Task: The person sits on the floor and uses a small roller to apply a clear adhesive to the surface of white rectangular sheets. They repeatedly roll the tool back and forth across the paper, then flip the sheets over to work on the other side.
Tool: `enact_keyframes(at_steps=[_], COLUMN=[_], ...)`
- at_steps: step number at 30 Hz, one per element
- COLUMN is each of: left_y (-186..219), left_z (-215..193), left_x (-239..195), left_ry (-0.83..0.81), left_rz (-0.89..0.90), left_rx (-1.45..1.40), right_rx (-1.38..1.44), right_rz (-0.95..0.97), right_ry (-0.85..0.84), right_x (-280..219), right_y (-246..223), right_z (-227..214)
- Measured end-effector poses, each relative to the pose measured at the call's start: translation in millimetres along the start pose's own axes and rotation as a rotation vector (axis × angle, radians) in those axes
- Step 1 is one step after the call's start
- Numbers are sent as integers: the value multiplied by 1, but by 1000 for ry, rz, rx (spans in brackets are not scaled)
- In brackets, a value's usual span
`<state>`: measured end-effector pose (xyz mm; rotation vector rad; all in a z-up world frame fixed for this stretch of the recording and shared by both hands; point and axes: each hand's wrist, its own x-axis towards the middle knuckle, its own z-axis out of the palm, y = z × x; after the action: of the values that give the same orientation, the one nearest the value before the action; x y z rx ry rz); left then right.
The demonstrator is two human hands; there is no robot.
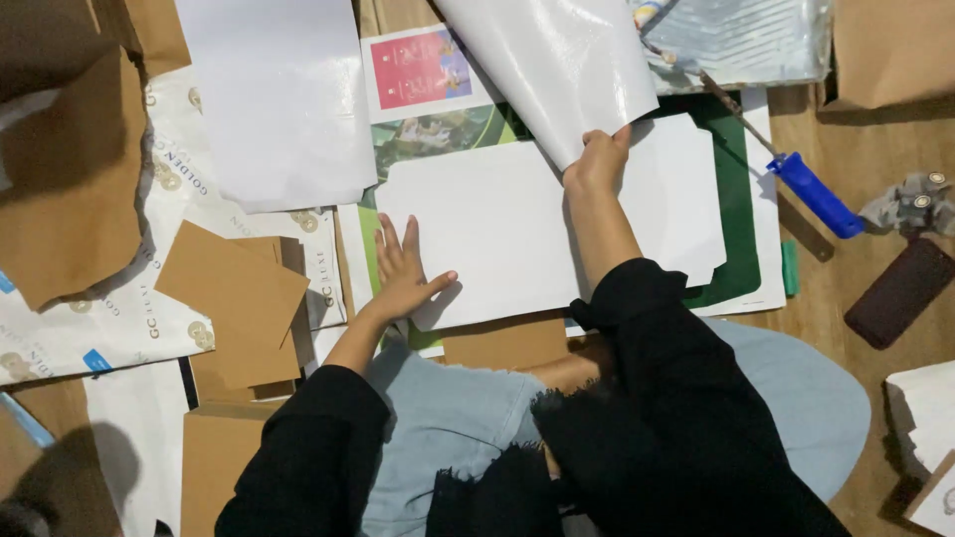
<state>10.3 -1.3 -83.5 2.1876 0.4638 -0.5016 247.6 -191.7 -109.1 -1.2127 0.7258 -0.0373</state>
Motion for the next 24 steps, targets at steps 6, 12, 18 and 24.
enact_keyframes(at_steps=[6, 12, 18, 24], left_y=[11, 8, 7, 1], left_z=[-6, -7, -9, -3], left_x=[-4, -2, -1, 3], left_ry=[-42, -58, -86, -58], left_rz=[-30, -44, -32, -43], left_rx=[-24, -27, -33, 17], right_rx=[389, 652, 466, 334], right_rz=[241, 497, 613, 429], right_ry=[9, -48, -326, -380], right_x=[-67, -65, -46, -24], right_y=[-49, -14, -28, -114], right_z=[55, 62, 22, -51])
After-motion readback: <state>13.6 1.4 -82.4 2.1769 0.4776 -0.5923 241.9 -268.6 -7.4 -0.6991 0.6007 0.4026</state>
